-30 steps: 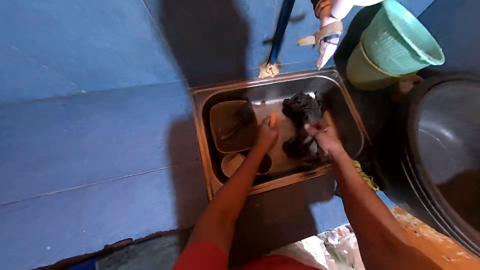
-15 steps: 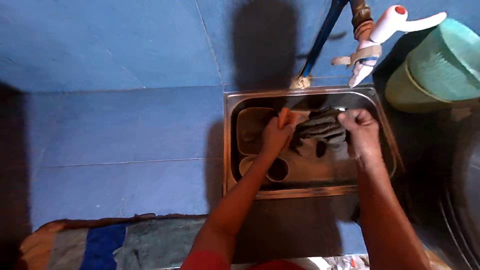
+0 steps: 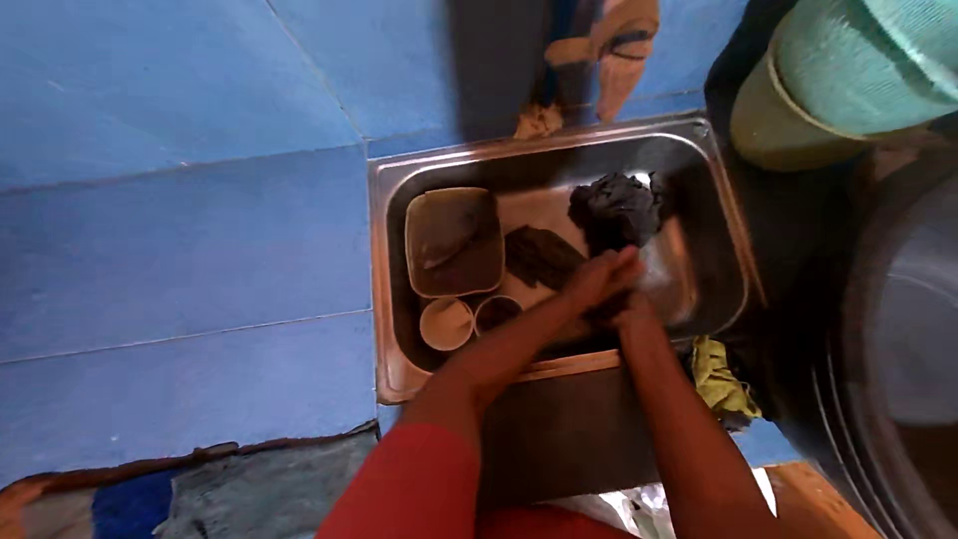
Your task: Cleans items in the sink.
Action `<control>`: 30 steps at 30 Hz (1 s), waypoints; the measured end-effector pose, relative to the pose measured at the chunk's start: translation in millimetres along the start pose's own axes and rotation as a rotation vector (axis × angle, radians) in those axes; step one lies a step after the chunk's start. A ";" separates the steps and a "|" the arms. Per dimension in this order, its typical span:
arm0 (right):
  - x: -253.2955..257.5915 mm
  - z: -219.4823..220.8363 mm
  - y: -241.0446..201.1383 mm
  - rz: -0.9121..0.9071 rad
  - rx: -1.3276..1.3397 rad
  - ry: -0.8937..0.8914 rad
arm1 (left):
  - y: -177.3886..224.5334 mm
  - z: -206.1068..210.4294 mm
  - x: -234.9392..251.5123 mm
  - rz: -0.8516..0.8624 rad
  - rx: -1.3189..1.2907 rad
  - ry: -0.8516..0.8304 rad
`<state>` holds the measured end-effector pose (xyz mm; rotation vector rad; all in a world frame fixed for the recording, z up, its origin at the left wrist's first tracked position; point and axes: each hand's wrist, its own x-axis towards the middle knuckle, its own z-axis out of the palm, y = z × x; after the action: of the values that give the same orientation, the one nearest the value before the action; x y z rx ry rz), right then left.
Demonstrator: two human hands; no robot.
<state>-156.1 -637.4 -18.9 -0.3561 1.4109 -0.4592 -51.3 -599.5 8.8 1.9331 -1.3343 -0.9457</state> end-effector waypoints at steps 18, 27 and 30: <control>-23.6 -11.9 -32.2 0.027 0.093 0.069 | -38.5 -48.9 28.6 -0.318 0.342 0.212; -34.5 -29.7 -46.9 -0.256 -0.051 0.021 | -25.4 -18.8 12.3 -0.143 0.234 0.018; -47.3 -35.1 -59.2 -0.365 -0.122 0.089 | -51.2 -58.1 18.4 -0.258 0.376 0.161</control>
<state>-201.0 -663.3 46.5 -0.7058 1.4680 -0.6937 27.5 -596.3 -3.1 2.4573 -1.2561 -0.6679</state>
